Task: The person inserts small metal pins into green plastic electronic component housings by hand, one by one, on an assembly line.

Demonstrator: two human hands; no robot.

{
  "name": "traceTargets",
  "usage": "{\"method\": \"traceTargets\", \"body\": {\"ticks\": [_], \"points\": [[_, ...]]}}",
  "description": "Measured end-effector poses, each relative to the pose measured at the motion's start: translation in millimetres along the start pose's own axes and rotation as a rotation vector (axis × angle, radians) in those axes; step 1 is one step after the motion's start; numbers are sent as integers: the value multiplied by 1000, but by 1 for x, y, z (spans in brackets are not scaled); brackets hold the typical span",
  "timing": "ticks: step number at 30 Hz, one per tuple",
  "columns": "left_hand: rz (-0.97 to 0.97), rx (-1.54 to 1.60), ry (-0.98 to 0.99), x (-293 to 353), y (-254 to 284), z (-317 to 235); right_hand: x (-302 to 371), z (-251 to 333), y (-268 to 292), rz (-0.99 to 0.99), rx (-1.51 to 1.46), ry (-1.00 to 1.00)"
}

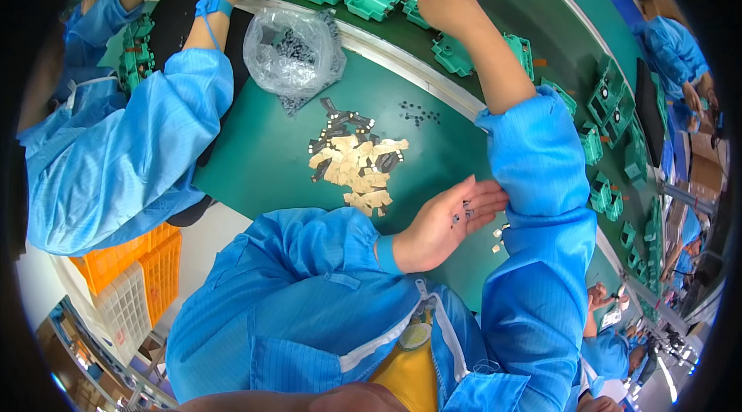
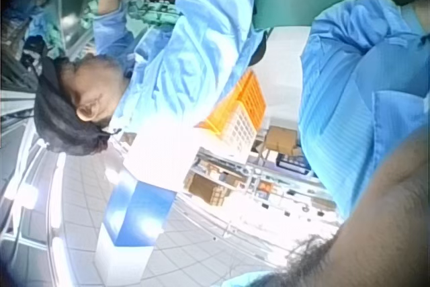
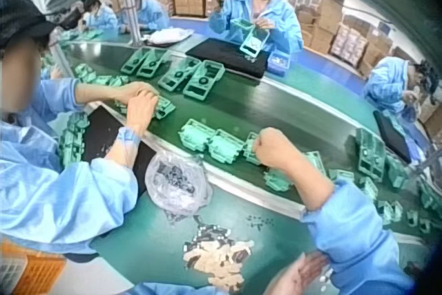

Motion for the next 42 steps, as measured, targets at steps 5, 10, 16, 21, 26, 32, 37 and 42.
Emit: {"method": "traceTargets", "body": {"ticks": [5, 10, 16, 21, 26, 32, 37, 42], "points": [[-3, 7, -4, -1, 2, 1, 8, -9, 6, -59, -210, -48], [-12, 42, 1, -2, -1, -7, 70, -1, 57, -210, -480, 85], [-16, 127, -9, -2, 0, -7, 229, -14, 90, -260, -526, 70], [-31, 91, 49, -5, -1, 3, 319, -21, 55, -266, -663, -124], [48, 26, 87, -7, -3, 14, 339, -27, 44, -288, -473, -105], [-7, -77, 73, -3, -8, 14, 338, -12, 47, -256, -361, -60], [1, -124, 62, -1, -9, 13, 335, -9, 40, -217, -254, -59], [45, -119, 78, -2, -7, 12, 335, -17, 33, -249, -457, -90]]}}
Point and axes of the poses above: each hand's wrist, its own x-axis away from the middle knuckle, its own y-axis out of the back of the hand, z = x × y, the point moved 7 cm from there along -x, towards the middle knuckle, and after that the axes turned 1 degree about -z, right-handed, at the moved point
